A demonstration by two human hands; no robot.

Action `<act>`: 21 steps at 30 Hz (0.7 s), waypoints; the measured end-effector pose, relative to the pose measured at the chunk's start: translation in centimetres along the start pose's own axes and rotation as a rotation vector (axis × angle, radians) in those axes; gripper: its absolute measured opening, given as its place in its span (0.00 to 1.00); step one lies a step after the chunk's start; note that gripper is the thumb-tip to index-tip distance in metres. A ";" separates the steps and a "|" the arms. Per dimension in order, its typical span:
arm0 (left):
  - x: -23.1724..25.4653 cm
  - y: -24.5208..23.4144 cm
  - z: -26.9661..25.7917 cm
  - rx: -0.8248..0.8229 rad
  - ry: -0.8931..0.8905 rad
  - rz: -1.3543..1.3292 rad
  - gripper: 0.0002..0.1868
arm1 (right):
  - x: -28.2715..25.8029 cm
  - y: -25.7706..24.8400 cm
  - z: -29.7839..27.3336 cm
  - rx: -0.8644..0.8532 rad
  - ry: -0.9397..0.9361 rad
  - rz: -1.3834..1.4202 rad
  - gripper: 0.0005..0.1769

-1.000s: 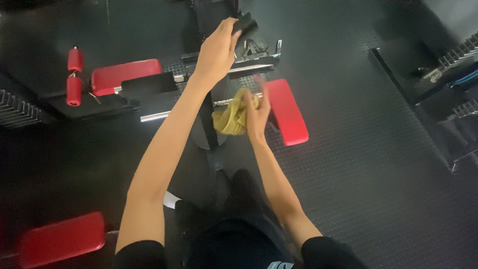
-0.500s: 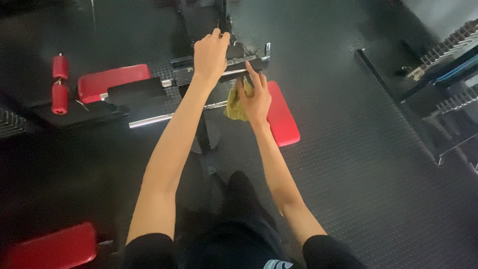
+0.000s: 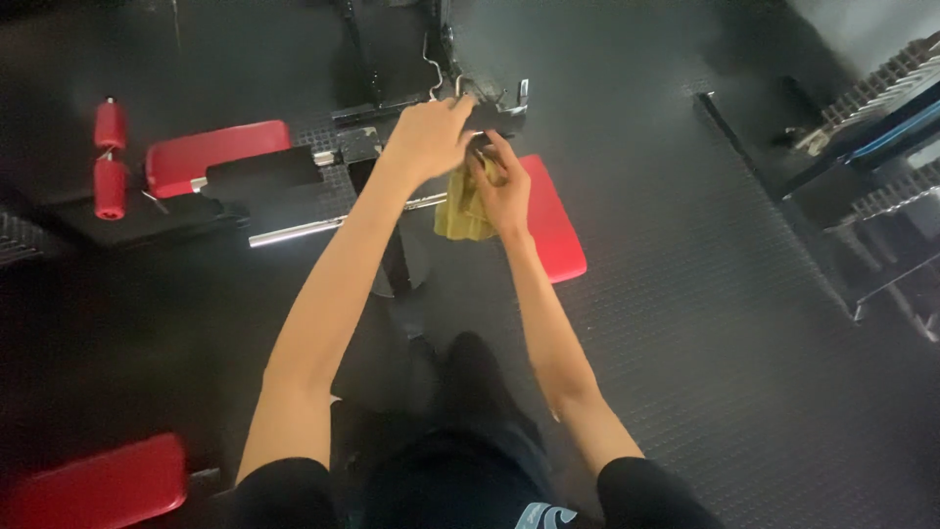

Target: Wiping down gym machines and benches with a yellow cleaning cloth.

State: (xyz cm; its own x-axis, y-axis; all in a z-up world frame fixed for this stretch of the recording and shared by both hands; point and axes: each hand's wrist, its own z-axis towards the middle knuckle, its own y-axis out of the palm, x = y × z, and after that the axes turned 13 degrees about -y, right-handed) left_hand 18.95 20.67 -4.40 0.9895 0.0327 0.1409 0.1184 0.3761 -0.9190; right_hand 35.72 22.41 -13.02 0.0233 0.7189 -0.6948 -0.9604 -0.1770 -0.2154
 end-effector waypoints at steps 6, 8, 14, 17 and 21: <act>2.3 3.2 -3.0 0.156 -0.021 0.313 0.50 | 0.6 -0.4 -4.0 0.180 0.126 0.313 0.33; 2.4 3.2 -3.7 0.161 -0.041 0.333 0.49 | 1.7 0.1 -5.7 0.335 0.212 0.341 0.26; 2.9 -3.9 -6.4 0.270 -0.002 -0.006 0.40 | 1.9 -1.2 -6.8 0.756 0.508 0.412 0.32; 2.4 -4.9 -10.8 0.541 0.028 -0.314 0.18 | 2.8 -0.8 -6.4 0.821 0.476 0.244 0.42; -2.8 4.6 -18.7 0.662 -0.080 -0.532 0.15 | 2.4 2.5 -5.1 0.698 0.193 0.015 0.29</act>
State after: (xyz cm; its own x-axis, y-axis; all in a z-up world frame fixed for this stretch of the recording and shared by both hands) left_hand 18.25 4.98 -15.93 0.8041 -0.2461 0.5411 0.4685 0.8226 -0.3222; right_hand 34.80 20.27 -18.72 -0.0047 0.5771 -0.8166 -0.9129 0.3308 0.2391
